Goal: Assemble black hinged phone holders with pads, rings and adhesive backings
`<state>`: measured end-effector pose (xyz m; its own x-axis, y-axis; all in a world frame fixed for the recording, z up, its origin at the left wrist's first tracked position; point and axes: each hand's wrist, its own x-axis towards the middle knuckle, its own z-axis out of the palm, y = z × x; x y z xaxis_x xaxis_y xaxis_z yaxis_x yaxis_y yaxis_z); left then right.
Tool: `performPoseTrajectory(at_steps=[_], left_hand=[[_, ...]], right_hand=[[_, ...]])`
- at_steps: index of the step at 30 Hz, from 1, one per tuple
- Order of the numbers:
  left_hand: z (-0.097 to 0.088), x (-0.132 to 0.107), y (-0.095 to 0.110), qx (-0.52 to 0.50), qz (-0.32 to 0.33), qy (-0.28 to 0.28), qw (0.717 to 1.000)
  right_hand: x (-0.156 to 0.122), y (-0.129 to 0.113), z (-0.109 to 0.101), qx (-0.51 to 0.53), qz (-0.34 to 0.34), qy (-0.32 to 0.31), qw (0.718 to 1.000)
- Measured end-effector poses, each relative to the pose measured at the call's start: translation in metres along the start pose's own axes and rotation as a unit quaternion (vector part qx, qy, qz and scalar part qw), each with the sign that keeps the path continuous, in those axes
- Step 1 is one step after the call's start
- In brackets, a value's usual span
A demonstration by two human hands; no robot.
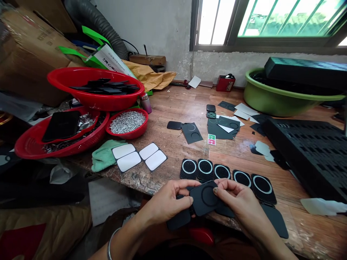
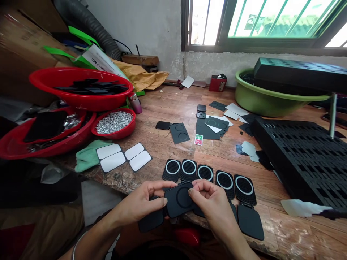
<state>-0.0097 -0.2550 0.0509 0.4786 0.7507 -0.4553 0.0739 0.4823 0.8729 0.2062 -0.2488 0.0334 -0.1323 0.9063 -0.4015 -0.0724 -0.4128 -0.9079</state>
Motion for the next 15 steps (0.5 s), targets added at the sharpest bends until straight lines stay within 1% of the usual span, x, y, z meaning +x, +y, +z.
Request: performPoseTrajectory(at_steps=[7,10,13,15], left_hand=[[0.0032,-0.0036,0.0017,-0.002,0.008,-0.006,1.0],[0.0032,-0.0041,0.0005,0.005,0.011,-0.004,1.0],[0.0045,-0.006,0.0006,0.012,0.012,0.0,1.0],[0.0064,-0.0082,0.0017,0.025,0.022,0.005,0.999]], right_hand=[[-0.0022,-0.0022,0.0029,-0.03,-0.014,0.022,0.999],[-0.0026,-0.0009,0.0044,-0.053,-0.031,0.028,0.998],[-0.0036,0.0005,0.0051,-0.107,-0.076,0.03,0.991],[-0.0044,0.0003,0.0046,-0.19,-0.126,0.035,0.973]])
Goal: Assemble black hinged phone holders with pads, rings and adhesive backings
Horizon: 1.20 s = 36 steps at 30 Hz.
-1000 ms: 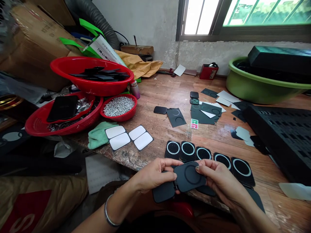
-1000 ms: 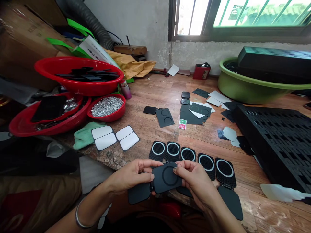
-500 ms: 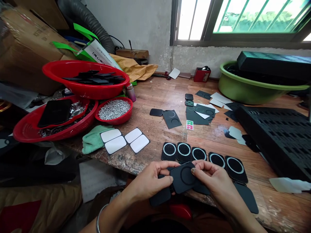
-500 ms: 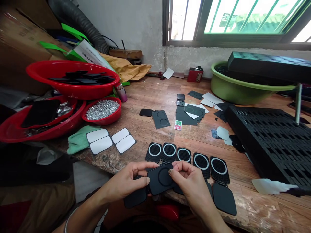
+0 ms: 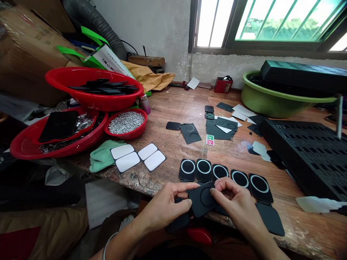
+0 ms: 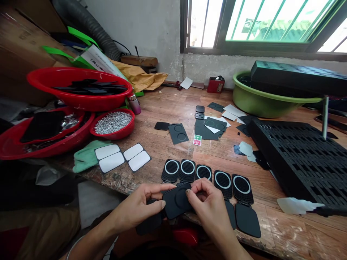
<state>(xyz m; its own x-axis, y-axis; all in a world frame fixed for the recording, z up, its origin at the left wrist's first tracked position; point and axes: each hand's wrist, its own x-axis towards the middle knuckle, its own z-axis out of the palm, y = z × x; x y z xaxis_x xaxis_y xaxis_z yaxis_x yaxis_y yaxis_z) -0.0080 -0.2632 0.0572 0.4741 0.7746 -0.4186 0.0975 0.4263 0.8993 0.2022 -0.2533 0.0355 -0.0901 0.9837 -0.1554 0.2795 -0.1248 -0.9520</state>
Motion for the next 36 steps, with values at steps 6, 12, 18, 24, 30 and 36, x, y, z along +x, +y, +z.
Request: performPoseTrajectory(at_steps=[6,12,18,24,30,36], left_hand=[[0.002,-0.004,0.002,0.043,0.052,0.018,0.998],[-0.003,-0.004,-0.004,-0.05,0.036,0.048,0.997],[0.001,-0.002,-0.013,-0.061,0.069,0.045,0.995],[-0.011,0.004,-0.031,-0.109,0.08,0.099,0.986],[-0.133,-0.011,0.055,-0.009,0.203,0.366,0.908],[-0.284,-0.025,0.181,0.078,0.287,0.552,0.779]], right_hand=[[0.005,0.004,-0.01,-0.292,-0.097,0.029,0.951],[0.014,0.009,-0.006,-0.146,-0.051,-0.001,0.988],[0.025,0.014,0.018,-0.069,-0.055,-0.045,0.995],[0.041,0.004,0.039,0.075,0.105,-0.072,0.989],[0.036,0.009,0.018,0.113,0.085,-0.106,0.984],[0.027,0.026,0.019,-0.02,0.039,-0.184,0.982]])
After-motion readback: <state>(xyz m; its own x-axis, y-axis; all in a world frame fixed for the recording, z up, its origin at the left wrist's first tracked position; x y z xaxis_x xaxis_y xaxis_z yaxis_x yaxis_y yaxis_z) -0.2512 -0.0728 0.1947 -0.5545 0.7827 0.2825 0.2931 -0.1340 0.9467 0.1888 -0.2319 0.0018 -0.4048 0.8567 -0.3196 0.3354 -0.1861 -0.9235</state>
